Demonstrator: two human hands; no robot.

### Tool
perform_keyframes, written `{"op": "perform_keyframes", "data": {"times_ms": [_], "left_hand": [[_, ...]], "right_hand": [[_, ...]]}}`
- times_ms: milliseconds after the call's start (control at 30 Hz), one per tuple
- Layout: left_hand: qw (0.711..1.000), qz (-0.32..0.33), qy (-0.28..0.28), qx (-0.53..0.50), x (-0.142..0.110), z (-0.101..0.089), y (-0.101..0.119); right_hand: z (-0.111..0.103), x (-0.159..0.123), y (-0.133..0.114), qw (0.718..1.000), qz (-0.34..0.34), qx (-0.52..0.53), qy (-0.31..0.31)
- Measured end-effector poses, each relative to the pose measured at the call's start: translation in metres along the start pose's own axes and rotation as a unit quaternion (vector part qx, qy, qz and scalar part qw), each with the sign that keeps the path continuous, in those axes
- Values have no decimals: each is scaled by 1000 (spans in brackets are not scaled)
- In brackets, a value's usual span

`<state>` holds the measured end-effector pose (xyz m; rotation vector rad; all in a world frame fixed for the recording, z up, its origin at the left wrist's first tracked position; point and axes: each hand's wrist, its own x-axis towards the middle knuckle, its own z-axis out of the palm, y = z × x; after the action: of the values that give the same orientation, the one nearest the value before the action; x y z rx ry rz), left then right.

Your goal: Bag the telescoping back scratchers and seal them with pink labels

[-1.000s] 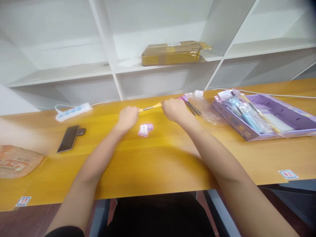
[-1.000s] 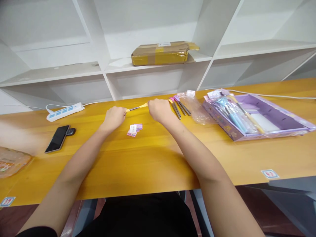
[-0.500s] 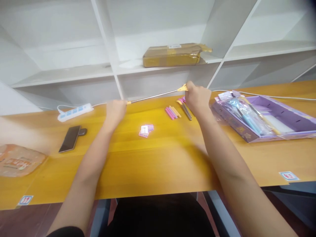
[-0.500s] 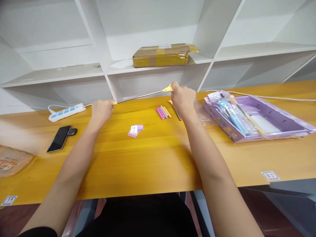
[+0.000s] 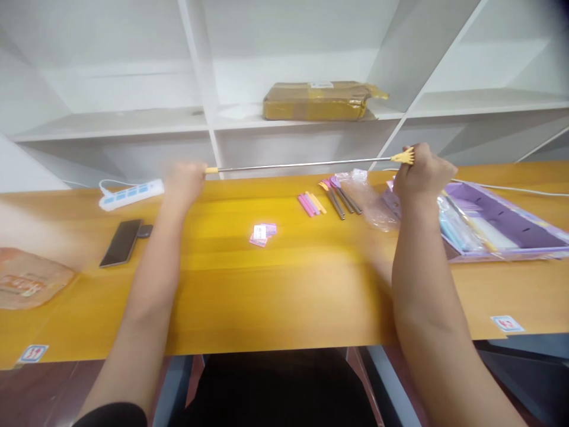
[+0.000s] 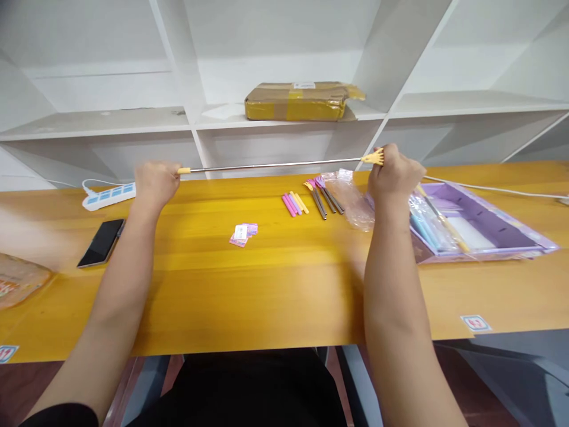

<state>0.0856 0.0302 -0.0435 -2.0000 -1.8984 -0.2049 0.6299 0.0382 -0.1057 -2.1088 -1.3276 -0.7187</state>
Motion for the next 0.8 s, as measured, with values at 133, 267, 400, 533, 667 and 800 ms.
{"op": "perform_keyframes", "data": {"times_ms": [133,267,400,533,667,800], "left_hand": [[999,-29,-2,36,-3,-8,0],[999,-34,0,25,-3,-10,-4],[998,-63,3,16,-2,-7,-23],[998,-59,18,2,-4,-7,-40],[998,-46,19,31,-5,-7,-42],[998,-37,2,43,-1,-3,-38]], "right_hand": [[-4,0,-8,1000,-18,0,16],[-7,7,-5,999,-1,-7,39],[0,15,17,992,109,-23,57],[4,22,34,988,143,-32,40],[-2,23,34,985,163,-34,42],[-10,20,27,985,171,-31,24]]}}
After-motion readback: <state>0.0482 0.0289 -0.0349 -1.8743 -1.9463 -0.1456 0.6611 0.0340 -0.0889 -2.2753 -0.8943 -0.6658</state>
